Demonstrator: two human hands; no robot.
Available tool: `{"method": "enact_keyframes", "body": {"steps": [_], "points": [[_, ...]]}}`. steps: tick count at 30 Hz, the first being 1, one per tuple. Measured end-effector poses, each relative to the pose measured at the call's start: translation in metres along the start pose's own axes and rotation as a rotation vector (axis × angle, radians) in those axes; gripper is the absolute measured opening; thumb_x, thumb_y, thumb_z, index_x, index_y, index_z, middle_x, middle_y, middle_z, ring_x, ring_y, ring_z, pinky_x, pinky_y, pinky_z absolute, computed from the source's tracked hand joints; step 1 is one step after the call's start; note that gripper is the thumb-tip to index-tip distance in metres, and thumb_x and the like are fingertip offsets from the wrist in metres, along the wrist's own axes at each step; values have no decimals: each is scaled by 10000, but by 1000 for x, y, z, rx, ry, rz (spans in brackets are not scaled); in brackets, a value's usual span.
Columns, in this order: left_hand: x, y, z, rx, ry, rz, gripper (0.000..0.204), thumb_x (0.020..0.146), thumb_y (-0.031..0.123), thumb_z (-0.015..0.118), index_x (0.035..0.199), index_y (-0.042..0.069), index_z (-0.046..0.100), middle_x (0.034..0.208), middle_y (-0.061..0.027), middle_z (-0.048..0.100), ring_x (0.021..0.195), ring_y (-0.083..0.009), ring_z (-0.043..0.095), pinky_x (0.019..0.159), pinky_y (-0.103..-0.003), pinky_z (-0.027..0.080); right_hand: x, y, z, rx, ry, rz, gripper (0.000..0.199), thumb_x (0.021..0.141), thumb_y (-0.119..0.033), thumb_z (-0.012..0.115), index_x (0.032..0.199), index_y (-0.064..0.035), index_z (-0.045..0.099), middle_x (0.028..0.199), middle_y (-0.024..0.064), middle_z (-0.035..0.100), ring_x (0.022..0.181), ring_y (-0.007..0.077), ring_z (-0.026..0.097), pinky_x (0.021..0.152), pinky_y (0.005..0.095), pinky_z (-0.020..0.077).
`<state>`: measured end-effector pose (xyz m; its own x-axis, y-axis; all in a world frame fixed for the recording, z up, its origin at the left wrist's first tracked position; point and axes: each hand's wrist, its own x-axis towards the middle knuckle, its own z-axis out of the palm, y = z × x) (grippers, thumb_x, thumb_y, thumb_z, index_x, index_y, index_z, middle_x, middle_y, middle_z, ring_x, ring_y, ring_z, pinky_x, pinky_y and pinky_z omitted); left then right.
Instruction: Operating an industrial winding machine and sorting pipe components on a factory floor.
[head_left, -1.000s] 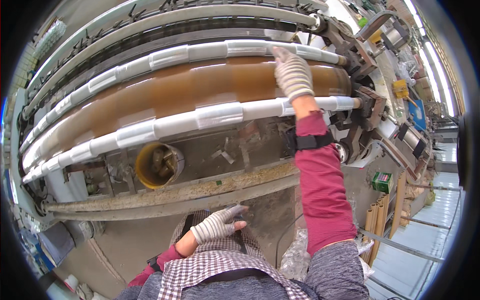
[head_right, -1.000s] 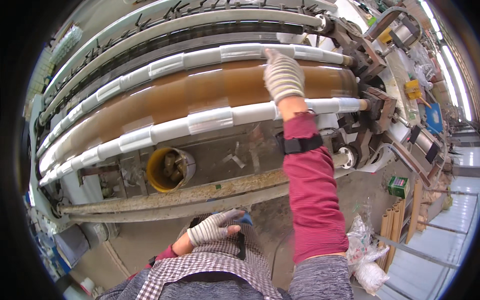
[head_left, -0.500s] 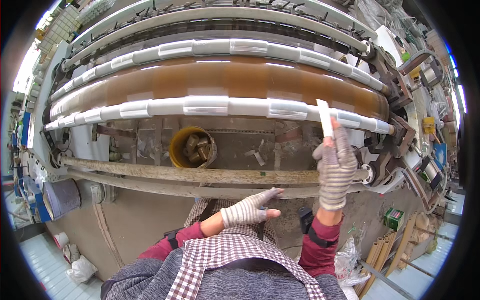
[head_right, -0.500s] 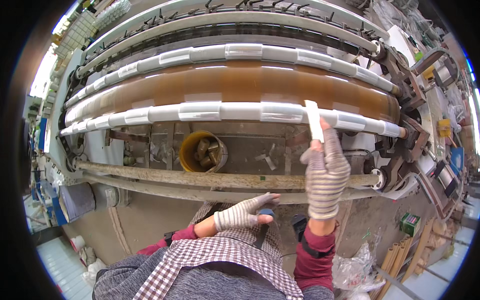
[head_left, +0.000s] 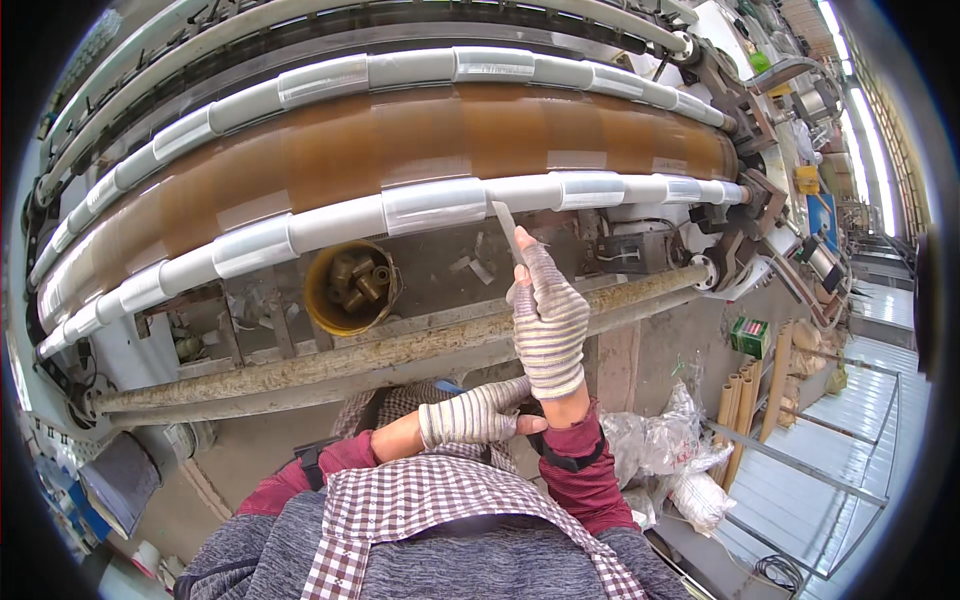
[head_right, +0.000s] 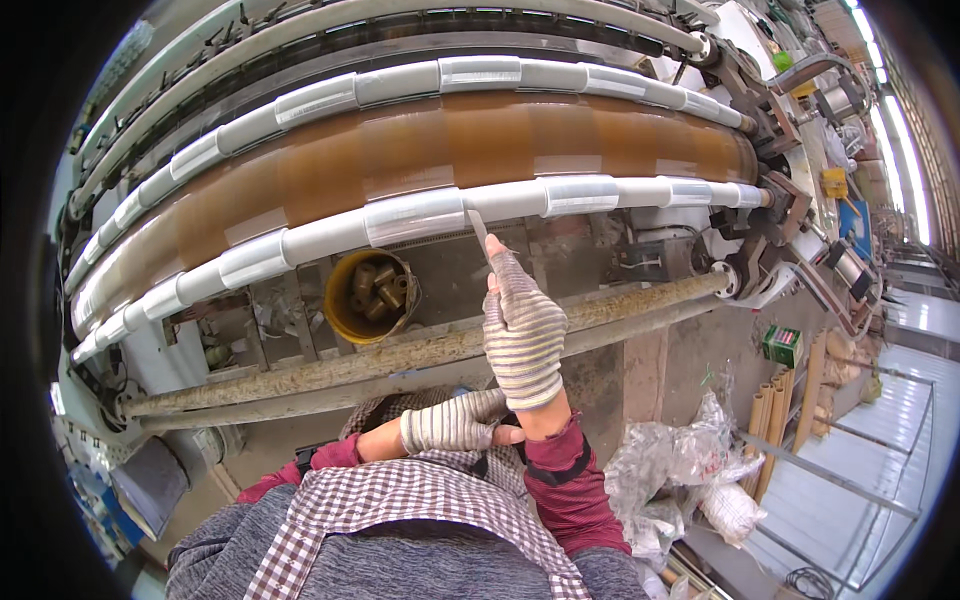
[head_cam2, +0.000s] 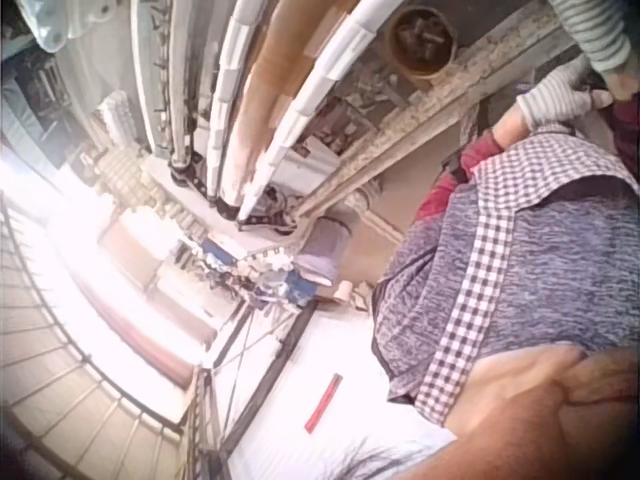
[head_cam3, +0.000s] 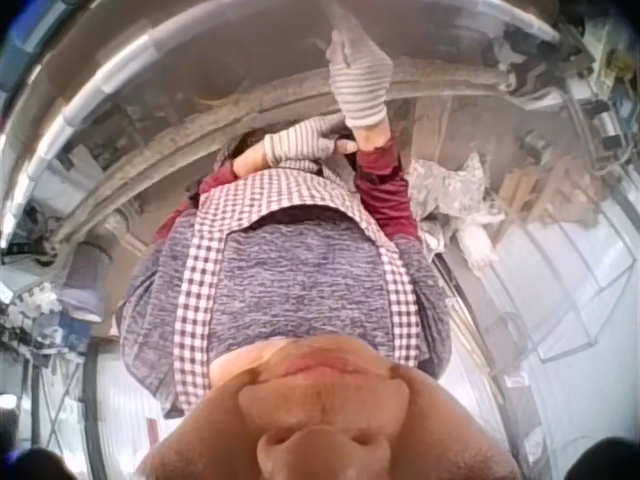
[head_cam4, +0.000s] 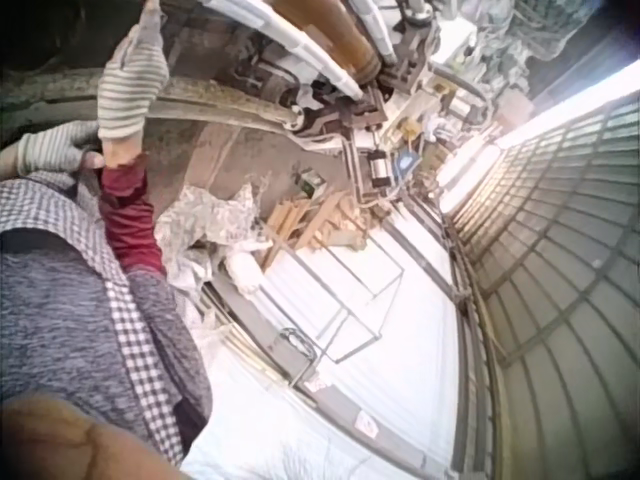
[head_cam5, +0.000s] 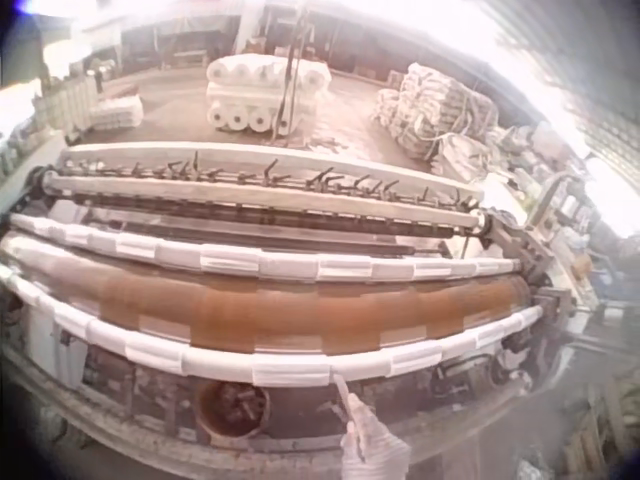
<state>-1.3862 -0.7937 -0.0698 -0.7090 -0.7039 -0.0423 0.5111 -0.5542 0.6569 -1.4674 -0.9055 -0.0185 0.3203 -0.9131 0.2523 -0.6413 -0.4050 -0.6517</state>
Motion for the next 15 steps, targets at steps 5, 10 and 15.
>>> {"method": "enact_keyframes", "body": {"steps": [5,10,15], "points": [[-7,17,3,8,33,6,800,944,195,657,1547,34,157,1574,-117,275,1445,-221,239,1157,-367,248,20,-21,-4,128,22,58,400,973,-83,541,1368,-144,554,1120,130,700,617,173,613,620,298,518],[-8,50,4,-140,57,310,869,905,196,713,1545,44,145,1528,-97,318,1393,-177,300,1139,-324,258,80,-66,8,282,-115,15,410,947,-67,554,1347,-153,545,817,147,675,584,205,600,588,335,498],[-14,78,-4,-481,325,412,900,903,305,712,1545,59,132,1482,-116,370,1368,-202,363,1122,-361,316,146,-84,65,-140,-124,-108,361,937,-110,551,1294,-151,574,680,123,608,575,241,599,594,366,493]]}}
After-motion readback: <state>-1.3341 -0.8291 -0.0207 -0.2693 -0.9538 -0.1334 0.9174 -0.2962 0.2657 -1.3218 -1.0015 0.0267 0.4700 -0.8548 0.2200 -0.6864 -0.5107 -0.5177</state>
